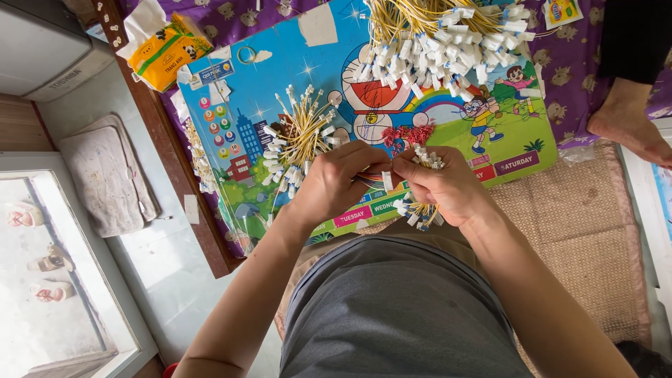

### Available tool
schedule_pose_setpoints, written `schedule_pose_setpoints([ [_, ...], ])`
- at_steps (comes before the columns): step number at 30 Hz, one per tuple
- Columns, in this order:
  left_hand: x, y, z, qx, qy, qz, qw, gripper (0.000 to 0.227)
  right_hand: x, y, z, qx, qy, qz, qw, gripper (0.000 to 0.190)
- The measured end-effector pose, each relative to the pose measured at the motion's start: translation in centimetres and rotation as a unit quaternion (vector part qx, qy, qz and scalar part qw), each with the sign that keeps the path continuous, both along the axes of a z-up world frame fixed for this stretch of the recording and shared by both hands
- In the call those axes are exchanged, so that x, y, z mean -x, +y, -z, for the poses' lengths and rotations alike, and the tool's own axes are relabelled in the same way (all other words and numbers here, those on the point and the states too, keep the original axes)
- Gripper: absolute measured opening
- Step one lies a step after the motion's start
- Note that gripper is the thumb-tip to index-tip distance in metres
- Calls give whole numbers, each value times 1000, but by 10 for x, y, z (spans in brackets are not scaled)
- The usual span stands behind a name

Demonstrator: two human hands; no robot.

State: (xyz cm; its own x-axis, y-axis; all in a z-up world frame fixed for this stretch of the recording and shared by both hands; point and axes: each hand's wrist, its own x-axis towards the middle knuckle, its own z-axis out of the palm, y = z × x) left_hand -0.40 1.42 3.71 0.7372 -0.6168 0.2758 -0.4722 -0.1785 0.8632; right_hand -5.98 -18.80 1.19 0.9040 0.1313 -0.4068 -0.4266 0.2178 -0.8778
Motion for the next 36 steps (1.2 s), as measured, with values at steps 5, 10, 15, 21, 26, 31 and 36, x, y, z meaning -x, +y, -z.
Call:
schedule_pose_setpoints([
  [5,2,-1,-11,11,35,-7,999,13,-1,1,-4,-16,-5,3,1000,14],
  [10,0,12,-22,19,157,31,987,42,-3,5,-33,-39,-4,11,999,12],
  [15,1,17,-16,26,297,35,954,34,-2,4,-33,-29,-5,27,999,11],
  [21,7,9,-32,25,309,-3,951,25,0,8,-35,29,-35,-2,999,12],
  [26,8,2,-27,41,322,-27,945,23,0,13,-38,45,-44,1,998,13],
  [31,7,0,-23,66,348,-36,934,21,-6,17,-44,87,-83,-13,993,10],
  [36,8,1,-29,66,375,-27,924,20,-2,17,-49,87,-73,-27,993,11],
])
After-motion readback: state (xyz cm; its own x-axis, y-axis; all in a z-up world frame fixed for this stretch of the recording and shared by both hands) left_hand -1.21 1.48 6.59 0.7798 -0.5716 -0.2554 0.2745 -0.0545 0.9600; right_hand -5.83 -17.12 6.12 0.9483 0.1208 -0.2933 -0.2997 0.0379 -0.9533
